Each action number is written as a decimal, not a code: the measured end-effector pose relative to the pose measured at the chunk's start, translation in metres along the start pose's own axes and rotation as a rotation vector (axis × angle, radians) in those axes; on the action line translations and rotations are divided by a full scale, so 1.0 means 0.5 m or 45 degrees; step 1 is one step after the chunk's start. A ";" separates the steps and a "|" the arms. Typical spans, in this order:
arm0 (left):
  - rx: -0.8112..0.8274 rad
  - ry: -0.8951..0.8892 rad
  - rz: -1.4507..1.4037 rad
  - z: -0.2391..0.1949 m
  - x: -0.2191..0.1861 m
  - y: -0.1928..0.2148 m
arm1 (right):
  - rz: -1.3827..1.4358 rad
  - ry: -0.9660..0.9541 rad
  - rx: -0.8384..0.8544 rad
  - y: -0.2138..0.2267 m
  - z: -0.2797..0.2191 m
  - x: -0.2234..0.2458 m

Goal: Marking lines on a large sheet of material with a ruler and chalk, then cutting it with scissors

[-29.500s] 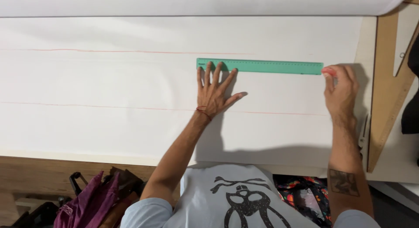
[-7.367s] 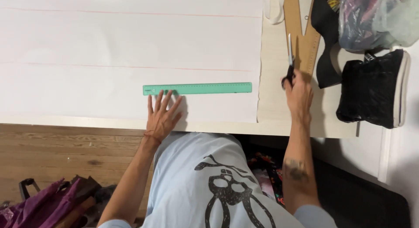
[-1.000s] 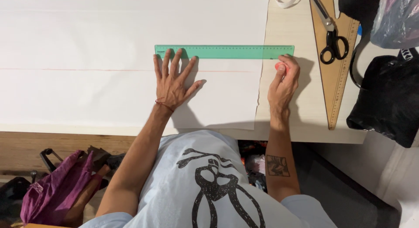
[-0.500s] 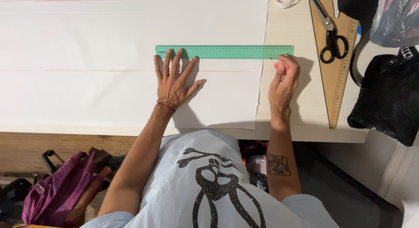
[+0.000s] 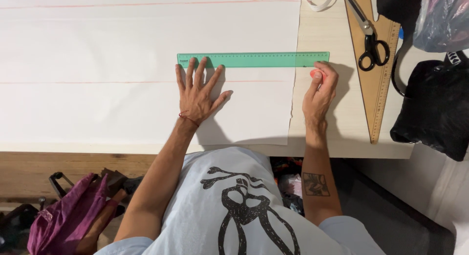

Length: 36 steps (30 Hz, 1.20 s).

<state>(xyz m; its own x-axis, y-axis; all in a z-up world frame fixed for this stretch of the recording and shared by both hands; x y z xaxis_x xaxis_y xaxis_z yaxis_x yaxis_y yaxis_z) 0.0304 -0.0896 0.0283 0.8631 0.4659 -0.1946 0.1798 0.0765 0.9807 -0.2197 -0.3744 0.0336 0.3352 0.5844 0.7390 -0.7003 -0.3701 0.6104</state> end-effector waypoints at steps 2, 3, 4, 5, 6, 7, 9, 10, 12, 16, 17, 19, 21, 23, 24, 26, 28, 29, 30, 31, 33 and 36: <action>0.003 0.005 -0.005 0.002 0.002 0.001 | 0.032 -0.034 -0.089 0.005 0.000 -0.028; -0.006 0.004 -0.004 0.010 0.001 0.003 | 0.032 -0.026 -0.095 0.004 -0.003 -0.059; -0.003 0.009 0.008 0.008 -0.001 0.005 | 0.145 -0.139 -0.165 0.009 -0.012 -0.106; 0.002 0.013 0.020 0.006 -0.002 0.007 | 0.257 -0.253 -0.235 0.011 -0.022 -0.154; 0.000 0.023 0.019 0.004 -0.002 0.007 | 0.258 -0.249 -0.226 0.021 0.003 -0.112; -0.003 0.024 0.009 0.003 -0.003 0.007 | 0.500 -0.287 -0.207 0.023 0.028 -0.082; -0.018 0.027 0.002 0.004 -0.002 0.009 | 0.744 -0.313 -0.184 0.019 0.065 -0.041; -0.019 0.027 -0.013 0.004 -0.003 0.009 | 0.891 -0.400 -0.105 0.001 0.073 -0.043; -0.022 0.026 -0.036 0.003 -0.002 0.006 | 1.029 -0.485 -0.021 -0.018 0.090 -0.014; 0.002 0.033 -0.059 0.004 0.002 0.005 | 0.893 -0.434 0.454 -0.098 0.130 0.070; 0.011 0.037 -0.060 0.001 0.000 0.007 | 0.832 -0.365 0.613 -0.126 0.133 0.087; -0.008 0.004 -0.077 -0.003 -0.002 0.017 | 0.678 -0.435 0.684 -0.160 0.151 0.125; -0.036 -0.033 -0.085 0.003 -0.001 0.024 | 0.526 -0.493 0.745 -0.187 0.179 0.172; -0.046 -0.036 -0.059 0.000 -0.001 0.024 | 0.457 -0.694 0.933 -0.218 0.185 0.221; -0.039 -0.036 -0.059 0.000 0.000 0.022 | 0.461 -0.700 0.934 -0.228 0.188 0.225; -0.037 -0.022 -0.073 0.001 0.001 0.020 | 0.503 -0.410 1.085 -0.255 0.199 0.268; -0.038 -0.025 -0.072 0.000 0.002 0.024 | 0.392 -0.437 1.087 -0.271 0.203 0.276; -0.046 -0.021 -0.069 0.001 0.002 0.027 | 0.279 -0.454 1.094 -0.276 0.206 0.277; -0.044 -0.026 -0.075 0.001 -0.001 0.028 | 0.274 -0.460 1.091 -0.282 0.199 0.256; -0.058 -0.022 -0.083 0.001 -0.001 0.033 | 0.167 -0.354 1.092 -0.287 0.195 0.246; -0.080 -0.008 -0.084 0.008 0.007 0.048 | 0.061 -0.231 1.097 -0.301 0.197 0.243; -0.036 0.022 -0.144 0.006 0.009 0.053 | 0.059 -0.195 1.161 -0.318 0.181 0.242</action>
<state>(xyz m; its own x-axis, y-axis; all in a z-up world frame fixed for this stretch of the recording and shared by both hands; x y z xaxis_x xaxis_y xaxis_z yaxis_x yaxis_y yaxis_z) 0.0408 -0.0881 0.0534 0.8299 0.4677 -0.3043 0.2624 0.1541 0.9526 -0.0108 -0.3103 0.0519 0.4445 0.4769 0.7583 0.0297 -0.8539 0.5197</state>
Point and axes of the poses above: each hand's wrist, its own z-axis towards the middle knuckle, its own y-axis out of the back of the hand, x = y × z, the point moved 8 cm from there along z, towards the middle knuckle, and after that the axes turned 11 degrees about x, right-handed, at the moved point
